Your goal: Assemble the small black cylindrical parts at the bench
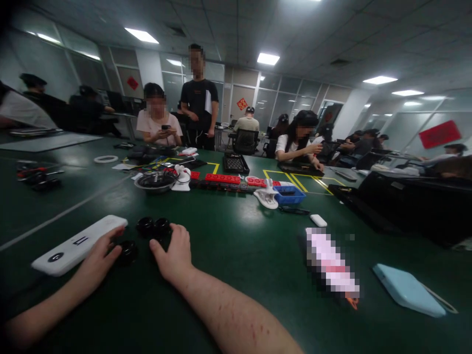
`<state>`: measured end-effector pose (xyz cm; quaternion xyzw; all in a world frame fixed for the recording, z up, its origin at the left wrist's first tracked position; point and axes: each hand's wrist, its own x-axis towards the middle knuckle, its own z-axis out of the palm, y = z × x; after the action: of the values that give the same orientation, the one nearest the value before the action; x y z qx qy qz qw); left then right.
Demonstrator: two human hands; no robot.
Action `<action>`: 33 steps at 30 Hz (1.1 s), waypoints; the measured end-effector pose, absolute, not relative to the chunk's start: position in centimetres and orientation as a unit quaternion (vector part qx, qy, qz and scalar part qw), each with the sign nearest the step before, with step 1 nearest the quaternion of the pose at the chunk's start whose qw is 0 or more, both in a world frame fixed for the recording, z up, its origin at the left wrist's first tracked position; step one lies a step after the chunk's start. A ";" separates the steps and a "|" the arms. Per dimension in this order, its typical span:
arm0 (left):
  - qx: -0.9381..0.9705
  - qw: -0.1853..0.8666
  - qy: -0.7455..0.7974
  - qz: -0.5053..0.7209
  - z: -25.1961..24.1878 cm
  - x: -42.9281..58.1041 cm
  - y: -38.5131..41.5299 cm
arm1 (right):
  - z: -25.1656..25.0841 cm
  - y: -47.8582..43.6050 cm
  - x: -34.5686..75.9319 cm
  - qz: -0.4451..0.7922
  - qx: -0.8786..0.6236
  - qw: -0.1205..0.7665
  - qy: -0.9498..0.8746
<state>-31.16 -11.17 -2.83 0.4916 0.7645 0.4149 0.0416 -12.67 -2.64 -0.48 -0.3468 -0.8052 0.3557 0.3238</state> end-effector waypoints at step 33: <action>0.370 0.158 0.748 0.528 -2.6 -26.1 1.0 | -2.2 2.5 -17.6 0.364 -0.476 0.433 -0.673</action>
<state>-26.14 1.02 -2.61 0.3702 0.7481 0.5276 0.1582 -17.62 2.49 -2.23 -0.4755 -0.6735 0.3640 0.4334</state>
